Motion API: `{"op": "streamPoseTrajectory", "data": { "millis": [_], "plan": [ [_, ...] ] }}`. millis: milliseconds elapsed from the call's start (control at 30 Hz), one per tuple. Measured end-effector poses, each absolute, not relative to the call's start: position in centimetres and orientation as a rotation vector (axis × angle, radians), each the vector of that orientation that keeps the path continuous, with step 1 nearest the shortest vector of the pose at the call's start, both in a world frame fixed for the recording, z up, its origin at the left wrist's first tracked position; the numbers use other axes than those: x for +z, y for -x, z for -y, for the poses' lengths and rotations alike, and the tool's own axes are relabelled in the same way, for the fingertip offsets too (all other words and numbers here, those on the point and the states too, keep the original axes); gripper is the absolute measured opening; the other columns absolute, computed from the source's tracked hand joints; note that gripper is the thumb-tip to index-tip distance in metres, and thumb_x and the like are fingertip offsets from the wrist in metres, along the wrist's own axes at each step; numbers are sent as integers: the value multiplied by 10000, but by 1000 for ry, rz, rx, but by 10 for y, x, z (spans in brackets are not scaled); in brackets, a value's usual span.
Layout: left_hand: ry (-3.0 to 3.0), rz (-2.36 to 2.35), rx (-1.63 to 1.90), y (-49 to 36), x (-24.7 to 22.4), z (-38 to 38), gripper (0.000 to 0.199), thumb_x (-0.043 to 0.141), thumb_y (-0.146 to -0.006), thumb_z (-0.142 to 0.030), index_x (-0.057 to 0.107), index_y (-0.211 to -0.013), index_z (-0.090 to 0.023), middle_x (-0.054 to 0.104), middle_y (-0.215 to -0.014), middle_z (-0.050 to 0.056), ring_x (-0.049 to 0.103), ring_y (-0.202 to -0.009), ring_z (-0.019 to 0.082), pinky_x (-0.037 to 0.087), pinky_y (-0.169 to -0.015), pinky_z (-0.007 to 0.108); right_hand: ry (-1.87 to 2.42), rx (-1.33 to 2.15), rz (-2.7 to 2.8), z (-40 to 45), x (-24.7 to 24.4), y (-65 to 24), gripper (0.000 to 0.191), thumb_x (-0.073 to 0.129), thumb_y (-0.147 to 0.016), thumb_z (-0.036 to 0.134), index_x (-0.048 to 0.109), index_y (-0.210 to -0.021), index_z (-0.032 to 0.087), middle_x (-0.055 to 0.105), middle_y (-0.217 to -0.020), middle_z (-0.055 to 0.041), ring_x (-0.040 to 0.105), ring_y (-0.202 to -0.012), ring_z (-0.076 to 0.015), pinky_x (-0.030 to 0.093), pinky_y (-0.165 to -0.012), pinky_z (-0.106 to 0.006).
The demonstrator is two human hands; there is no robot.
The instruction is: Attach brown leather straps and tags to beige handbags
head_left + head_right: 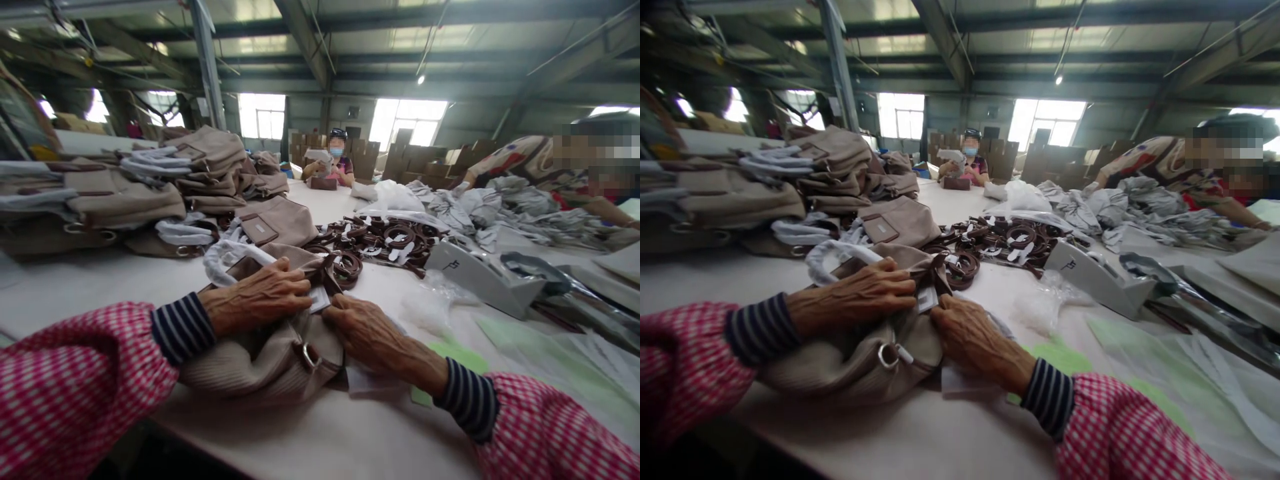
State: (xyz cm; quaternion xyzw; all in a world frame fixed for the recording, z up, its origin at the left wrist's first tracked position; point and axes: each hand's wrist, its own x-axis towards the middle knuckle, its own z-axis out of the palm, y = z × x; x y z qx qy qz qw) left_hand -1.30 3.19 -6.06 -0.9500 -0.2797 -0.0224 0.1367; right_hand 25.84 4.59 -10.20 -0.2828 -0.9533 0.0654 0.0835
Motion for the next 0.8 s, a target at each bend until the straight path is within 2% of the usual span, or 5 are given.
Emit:
{"op": "streamPoseTrajectory", "data": {
  "millis": [133,333,467,633,800],
  "plan": [
    [2780,936,-119,15,-69,-41,91,683,-1030,-163,716,-1074,-236,702,-1155,26,574,-1076,238,313,-891,427,906,211,2806,-46,-103,-258,209,473,-996,78,641,-1085,166,592,-1019,-57,516,-852,-185,382,-772,-328],
    [2801,989,-195,18,-76,-39,102,646,-1048,-138,704,-1075,-218,699,-1149,15,565,-1086,229,323,-917,426,874,229,2881,-57,-95,-242,443,482,-947,74,566,-1367,186,611,-1183,-80,548,-840,-180,384,-732,-330],
    [2741,987,-192,15,-76,-35,257,589,-1072,-121,672,-1278,-251,678,-1180,16,572,-1065,229,346,-893,424,997,212,3022,-81,-92,-223,300,516,-951,91,615,-1231,133,661,-1071,-93,552,-814,-182,378,-702,-319],
    [2605,1057,-99,12,-76,-31,201,604,-1060,-146,712,-1214,-217,677,-1249,60,584,-1115,274,392,-877,423,941,257,2972,-81,-94,-227,244,523,-992,92,598,-1221,126,674,-1135,-97,608,-946,-191,458,-814,-317],
    [2563,1078,-64,13,-74,-27,243,532,-1064,-111,730,-1179,-189,683,-1333,90,583,-1199,290,432,-1016,454,871,34,2926,-45,-104,-251,190,469,-1076,125,592,-1218,155,606,-1216,-96,581,-860,-195,501,-763,-349]
  ]
}}
